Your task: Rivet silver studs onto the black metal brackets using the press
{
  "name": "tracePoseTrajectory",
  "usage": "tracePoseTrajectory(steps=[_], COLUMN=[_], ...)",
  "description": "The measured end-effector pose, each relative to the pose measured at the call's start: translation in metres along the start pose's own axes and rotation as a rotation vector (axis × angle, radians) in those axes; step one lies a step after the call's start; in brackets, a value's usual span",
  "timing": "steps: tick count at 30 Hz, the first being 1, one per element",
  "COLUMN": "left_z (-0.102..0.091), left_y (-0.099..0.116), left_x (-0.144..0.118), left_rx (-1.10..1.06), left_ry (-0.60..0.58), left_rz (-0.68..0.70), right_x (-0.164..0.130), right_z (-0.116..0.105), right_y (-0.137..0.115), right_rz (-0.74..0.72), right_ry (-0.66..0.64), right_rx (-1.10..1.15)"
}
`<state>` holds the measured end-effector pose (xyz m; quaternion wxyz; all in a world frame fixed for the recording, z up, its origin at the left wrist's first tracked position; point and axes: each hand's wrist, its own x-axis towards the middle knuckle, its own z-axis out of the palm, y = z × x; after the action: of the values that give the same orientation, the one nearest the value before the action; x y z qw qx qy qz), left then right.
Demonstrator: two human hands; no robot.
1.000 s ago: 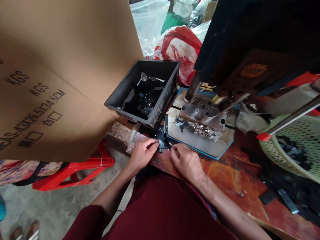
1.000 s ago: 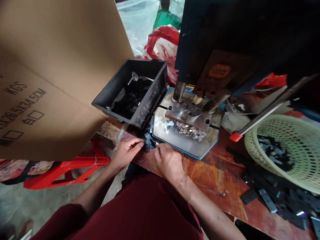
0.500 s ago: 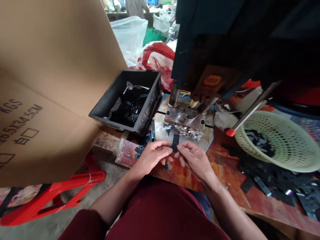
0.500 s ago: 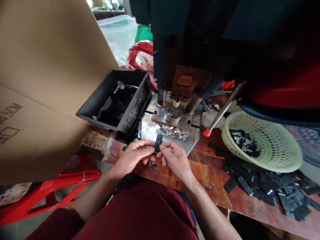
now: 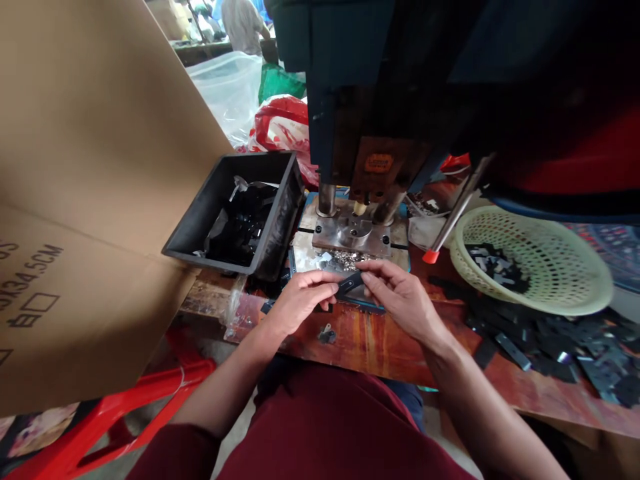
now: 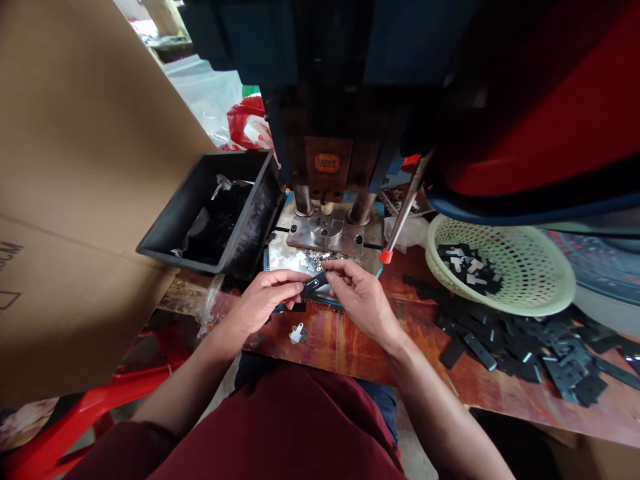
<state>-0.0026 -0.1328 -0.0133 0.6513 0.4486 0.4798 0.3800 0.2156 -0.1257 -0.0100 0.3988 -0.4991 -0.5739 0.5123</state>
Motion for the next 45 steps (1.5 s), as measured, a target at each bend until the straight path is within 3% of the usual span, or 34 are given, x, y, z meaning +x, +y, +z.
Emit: tracePoseTrajectory(steps=[6,12,16,19,22,30,39,45], left_z=[-0.001,0.000,-0.002,-0.002,0.000,0.000,0.004,0.003], left_y=[-0.001,0.001,0.007,0.012,0.017,0.030,0.037,0.051], left_x=[0.008,0.021,0.029,0.033,0.038,0.047,0.062,0.091], left_rx=[-0.136,-0.162,-0.126,-0.098,-0.088,-0.078,-0.039,0.207], left_ry=[0.026,0.137,0.147,0.134,0.117,0.118,0.144,0.256], left_rz=[-0.025,-0.002,0.009,0.022,0.040,0.077,0.097,0.274], right_x=[0.010,0.014,0.016,0.018,0.023,0.033,0.052,0.091], right_z=[0.007,-0.003,-0.015,-0.018,-0.019,-0.025,-0.023,-0.031], right_y=[0.006,0.012,0.012,0.009,0.008,0.010,0.004,0.002], right_rz=[0.091,0.038,-0.214,-0.439,-0.549,-0.554,-0.658,-0.640], right_ry=[0.140,0.119,0.224,0.152,0.083,0.103,0.123,0.221], right_rx=[0.166,0.070,-0.263,-0.487,-0.591,-0.568,-0.621,-0.628])
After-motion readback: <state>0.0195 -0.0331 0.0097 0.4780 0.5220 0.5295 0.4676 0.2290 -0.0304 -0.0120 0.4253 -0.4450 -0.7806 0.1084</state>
